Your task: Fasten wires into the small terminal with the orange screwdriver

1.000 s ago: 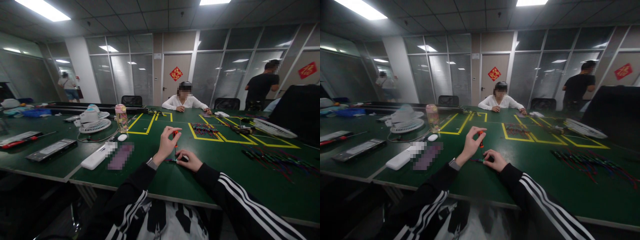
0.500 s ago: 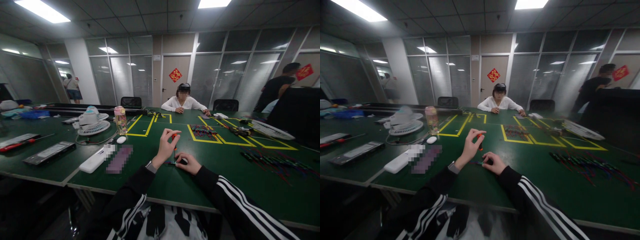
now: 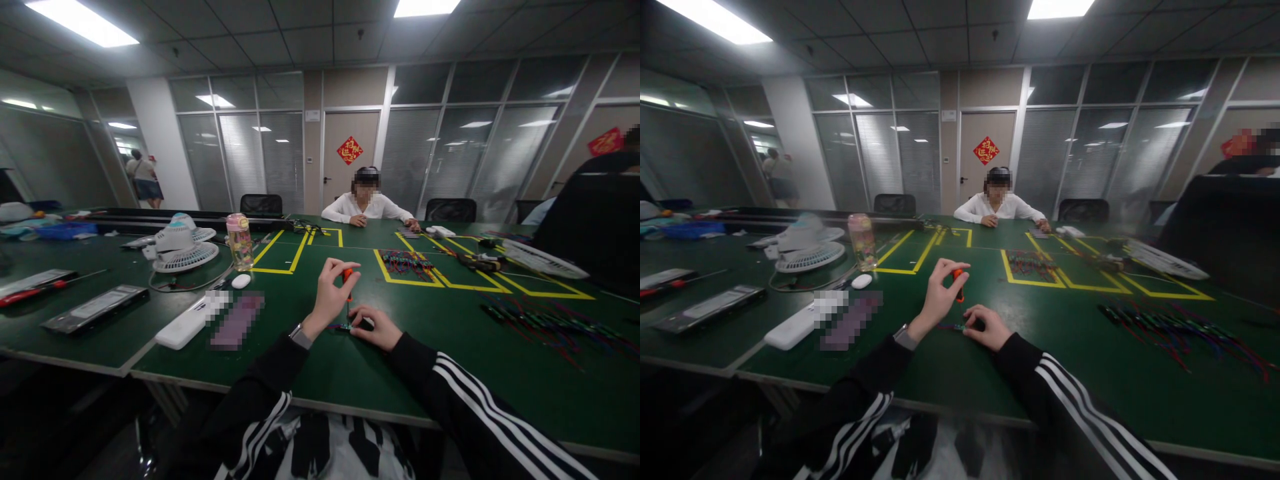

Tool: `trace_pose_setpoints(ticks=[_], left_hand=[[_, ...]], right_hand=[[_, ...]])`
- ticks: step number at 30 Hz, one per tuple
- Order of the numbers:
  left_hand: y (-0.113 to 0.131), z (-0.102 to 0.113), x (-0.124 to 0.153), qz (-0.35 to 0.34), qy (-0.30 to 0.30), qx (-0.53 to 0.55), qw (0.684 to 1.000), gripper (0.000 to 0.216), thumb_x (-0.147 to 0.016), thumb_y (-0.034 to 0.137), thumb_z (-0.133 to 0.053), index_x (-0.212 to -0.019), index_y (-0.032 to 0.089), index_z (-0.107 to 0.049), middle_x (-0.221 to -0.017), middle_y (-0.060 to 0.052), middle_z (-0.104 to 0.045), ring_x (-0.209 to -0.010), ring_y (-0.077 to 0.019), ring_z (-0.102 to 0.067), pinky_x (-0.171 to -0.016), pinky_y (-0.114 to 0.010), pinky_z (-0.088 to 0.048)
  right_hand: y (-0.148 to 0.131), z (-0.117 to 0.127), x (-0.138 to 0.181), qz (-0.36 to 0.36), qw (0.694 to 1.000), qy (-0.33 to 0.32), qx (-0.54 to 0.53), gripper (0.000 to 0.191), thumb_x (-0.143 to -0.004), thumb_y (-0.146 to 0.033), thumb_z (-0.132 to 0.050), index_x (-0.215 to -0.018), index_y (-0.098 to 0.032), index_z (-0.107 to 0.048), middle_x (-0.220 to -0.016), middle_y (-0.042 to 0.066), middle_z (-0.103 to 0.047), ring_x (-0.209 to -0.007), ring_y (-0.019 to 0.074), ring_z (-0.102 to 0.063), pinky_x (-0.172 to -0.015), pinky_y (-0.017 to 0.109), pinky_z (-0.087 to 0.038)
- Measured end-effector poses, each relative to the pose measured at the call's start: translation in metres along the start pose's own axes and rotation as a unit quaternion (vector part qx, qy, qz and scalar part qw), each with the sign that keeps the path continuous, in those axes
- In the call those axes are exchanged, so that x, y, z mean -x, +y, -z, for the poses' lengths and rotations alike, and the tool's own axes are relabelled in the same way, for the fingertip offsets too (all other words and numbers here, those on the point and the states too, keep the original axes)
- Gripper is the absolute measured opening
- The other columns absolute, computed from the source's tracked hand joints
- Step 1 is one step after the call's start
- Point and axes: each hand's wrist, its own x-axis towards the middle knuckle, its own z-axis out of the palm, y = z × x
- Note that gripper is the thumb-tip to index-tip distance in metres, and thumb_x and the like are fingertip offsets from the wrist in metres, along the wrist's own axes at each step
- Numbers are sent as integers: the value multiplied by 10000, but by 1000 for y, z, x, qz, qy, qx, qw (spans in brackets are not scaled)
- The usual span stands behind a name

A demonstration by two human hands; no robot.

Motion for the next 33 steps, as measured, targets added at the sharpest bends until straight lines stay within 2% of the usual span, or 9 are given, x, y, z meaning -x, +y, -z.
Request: trace_pose_setpoints(ticks=[4, 8, 14, 20, 28, 30, 33], left_hand=[[-4, -1, 0, 15, -36, 49, 998, 313, -970, 257, -401, -1152, 212, -652, -1104, -66, -631, -1043, -163, -588, -938, -299, -449], [-6, -2, 1, 38, -44, 86, 995, 335, -973, 260, -395, -1234, 196, -597, -1178, -86, -657, -1079, -179, -608, -955, -325, -463], [-3, -2, 1, 25, -26, 55, 998, 274, -936, 262, -481, -1143, 190, -645, -1042, -66, -691, -960, -163, -630, -878, -295, -477], [-3, -1, 1, 3, -8, 12, 1000, 216, -898, 282, -555, -1043, 195, -689, -878, -29, -627, -809, -138, -578, -778, -262, -462], [-5, -1, 1, 36, -37, 67, 996, 323, -972, 252, -394, -1194, 203, -623, -1120, -63, -675, -1061, -170, -606, -951, -306, -444], [-6, -2, 1, 38, -32, 73, 996, 316, -967, 256, -414, -1202, 199, -616, -1116, -64, -677, -1042, -167, -613, -941, -304, -450], [-6, -2, 1, 27, -21, 50, 998, 284, -937, 271, -491, -1170, 200, -636, -998, -49, -671, -916, -152, -614, -860, -281, -468]], right_hand=[[0, 0, 0, 1, 1000, 2, -3, 122, -714, -261, -734, -691, -194, -635, -1000, 88, -692, -964, 228, -663, -900, 402, -500], [-1, 0, 0, -3, 1000, 0, 1, 114, -711, -248, -729, -692, -192, -632, -1007, 91, -692, -958, 227, -665, -897, 398, -499], [-1, 1, 0, -1, 1000, -1, 2, 113, -712, -244, -727, -695, -191, -629, -997, 89, -692, -950, 226, -668, -880, 390, -507], [-1, 1, 0, 2, 1000, 1, 1, 121, -717, -263, -728, -696, -193, -632, -998, 86, -695, -964, 231, -663, -888, 396, -504], [-1, 1, 0, 2, 1000, -1, 2, 109, -721, -257, -716, -693, -191, -633, -999, 89, -690, -969, 239, -664, -893, 398, -501], [0, 1, 0, 3, 1000, -3, 2, 103, -722, -253, -713, -695, -192, -634, -1000, 88, -690, -971, 238, -663, -897, 400, -499], [0, 1, 0, 2, 1000, -4, 2, 105, -720, -258, -715, -697, -192, -636, -992, 85, -691, -974, 239, -661, -899, 402, -496]])
